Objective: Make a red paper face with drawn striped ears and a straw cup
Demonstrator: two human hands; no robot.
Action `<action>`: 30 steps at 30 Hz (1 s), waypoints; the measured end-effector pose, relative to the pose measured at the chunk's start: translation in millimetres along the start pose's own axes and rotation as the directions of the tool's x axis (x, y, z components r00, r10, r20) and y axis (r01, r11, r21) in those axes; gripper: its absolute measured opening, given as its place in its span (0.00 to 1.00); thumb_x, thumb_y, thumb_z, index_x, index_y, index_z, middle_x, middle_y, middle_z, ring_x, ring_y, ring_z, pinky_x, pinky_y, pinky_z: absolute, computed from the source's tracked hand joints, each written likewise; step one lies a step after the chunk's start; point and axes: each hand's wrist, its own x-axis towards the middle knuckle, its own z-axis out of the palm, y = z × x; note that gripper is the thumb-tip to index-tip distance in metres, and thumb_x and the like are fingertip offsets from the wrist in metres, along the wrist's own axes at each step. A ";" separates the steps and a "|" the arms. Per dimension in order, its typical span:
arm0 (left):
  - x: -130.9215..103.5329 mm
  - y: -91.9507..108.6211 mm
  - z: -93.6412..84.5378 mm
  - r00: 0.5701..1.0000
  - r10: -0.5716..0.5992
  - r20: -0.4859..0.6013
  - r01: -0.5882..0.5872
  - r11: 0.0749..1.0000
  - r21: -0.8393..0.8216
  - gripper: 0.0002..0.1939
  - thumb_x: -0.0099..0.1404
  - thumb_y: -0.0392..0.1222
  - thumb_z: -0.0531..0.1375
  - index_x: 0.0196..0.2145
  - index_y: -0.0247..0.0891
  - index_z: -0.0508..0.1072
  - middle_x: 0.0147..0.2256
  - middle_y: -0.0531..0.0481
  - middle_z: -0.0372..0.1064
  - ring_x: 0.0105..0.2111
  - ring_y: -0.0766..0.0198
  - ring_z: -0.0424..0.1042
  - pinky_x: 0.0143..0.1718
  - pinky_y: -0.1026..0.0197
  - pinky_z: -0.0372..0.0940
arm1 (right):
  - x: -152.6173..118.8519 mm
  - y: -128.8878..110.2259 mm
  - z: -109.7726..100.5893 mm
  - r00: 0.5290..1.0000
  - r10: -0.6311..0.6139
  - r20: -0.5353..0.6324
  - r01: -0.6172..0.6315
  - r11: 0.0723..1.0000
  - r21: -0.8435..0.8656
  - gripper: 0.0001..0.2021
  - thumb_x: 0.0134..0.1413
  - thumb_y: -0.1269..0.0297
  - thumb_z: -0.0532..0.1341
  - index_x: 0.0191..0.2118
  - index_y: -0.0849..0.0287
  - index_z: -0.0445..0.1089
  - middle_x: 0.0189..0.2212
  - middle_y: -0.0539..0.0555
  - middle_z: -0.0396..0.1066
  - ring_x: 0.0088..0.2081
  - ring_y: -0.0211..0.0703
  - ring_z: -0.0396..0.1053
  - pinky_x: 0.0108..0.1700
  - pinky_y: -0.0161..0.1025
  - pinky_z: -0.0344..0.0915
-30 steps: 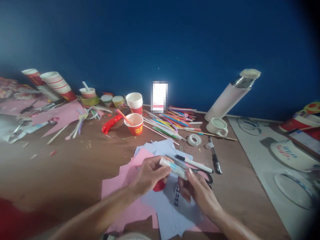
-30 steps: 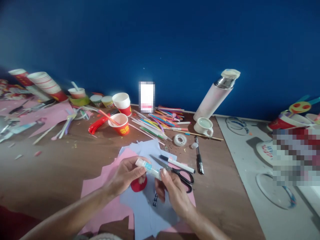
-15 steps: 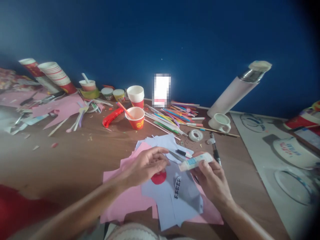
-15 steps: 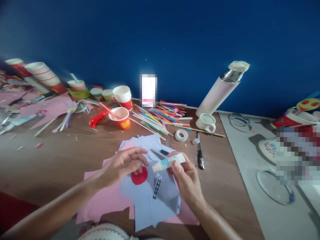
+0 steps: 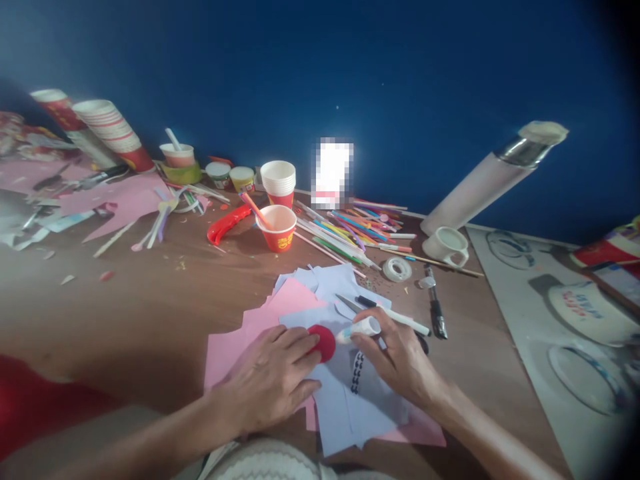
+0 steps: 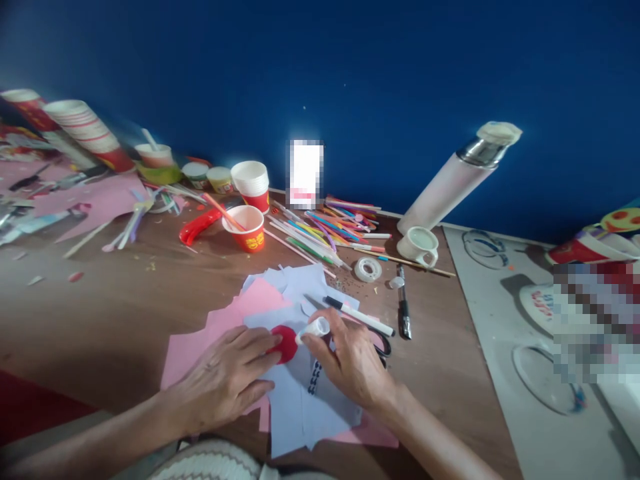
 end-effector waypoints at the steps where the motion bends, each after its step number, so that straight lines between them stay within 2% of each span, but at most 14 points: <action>1: -0.2 -0.1 1.4 1.000 0.002 -0.003 -0.002 1.000 0.013 0.14 0.67 0.44 0.54 0.48 0.39 0.68 0.46 0.44 0.68 0.47 0.52 0.63 0.47 0.48 0.58 | 1.6 -0.5 0.8 1.000 -0.022 0.007 0.022 0.999 -0.035 0.10 0.62 0.57 0.52 0.41 0.57 0.63 0.18 0.46 0.67 0.21 0.39 0.65 0.28 0.35 0.58; 6: -1.7 -2.0 10.2 0.999 0.015 -0.040 -0.013 0.999 0.042 0.14 0.68 0.45 0.53 0.48 0.40 0.68 0.47 0.46 0.68 0.49 0.53 0.62 0.46 0.49 0.57 | 12.4 2.2 7.7 0.986 -0.168 0.007 0.166 0.965 -0.201 0.11 0.63 0.56 0.51 0.42 0.58 0.63 0.23 0.50 0.70 0.24 0.41 0.69 0.29 0.35 0.59; 10: -2.4 -3.7 14.9 0.995 0.018 -0.098 -0.014 0.999 0.040 0.13 0.68 0.46 0.53 0.47 0.40 0.69 0.46 0.48 0.69 0.49 0.55 0.62 0.47 0.50 0.55 | 20.3 4.4 14.1 0.973 -0.230 0.034 0.232 0.944 -0.236 0.12 0.64 0.57 0.50 0.41 0.59 0.63 0.23 0.50 0.69 0.24 0.41 0.68 0.29 0.36 0.60; 16: -2.8 -4.9 15.4 0.993 0.026 -0.119 -0.024 0.999 0.022 0.13 0.68 0.45 0.53 0.47 0.40 0.69 0.46 0.48 0.69 0.49 0.54 0.62 0.46 0.50 0.55 | 21.4 8.5 20.0 0.942 -0.332 0.049 0.328 0.881 -0.340 0.10 0.64 0.59 0.51 0.42 0.60 0.62 0.24 0.50 0.69 0.26 0.42 0.69 0.28 0.36 0.59; 27: -1.3 -5.6 14.9 0.994 0.048 -0.102 -0.044 0.998 0.042 0.14 0.67 0.44 0.54 0.49 0.39 0.68 0.48 0.48 0.68 0.48 0.52 0.62 0.45 0.49 0.56 | 23.3 1.3 17.3 0.926 -0.362 0.106 0.373 0.833 -0.409 0.07 0.64 0.63 0.50 0.41 0.59 0.62 0.20 0.50 0.67 0.23 0.43 0.68 0.25 0.39 0.59; 30: -2.1 -7.4 18.7 0.992 0.053 -0.111 -0.047 0.997 0.064 0.12 0.69 0.40 0.52 0.48 0.40 0.69 0.47 0.48 0.69 0.48 0.53 0.62 0.44 0.50 0.57 | 20.8 1.0 17.1 0.930 -0.354 0.098 0.363 0.841 -0.402 0.07 0.63 0.63 0.51 0.40 0.59 0.61 0.19 0.49 0.67 0.22 0.43 0.68 0.24 0.38 0.60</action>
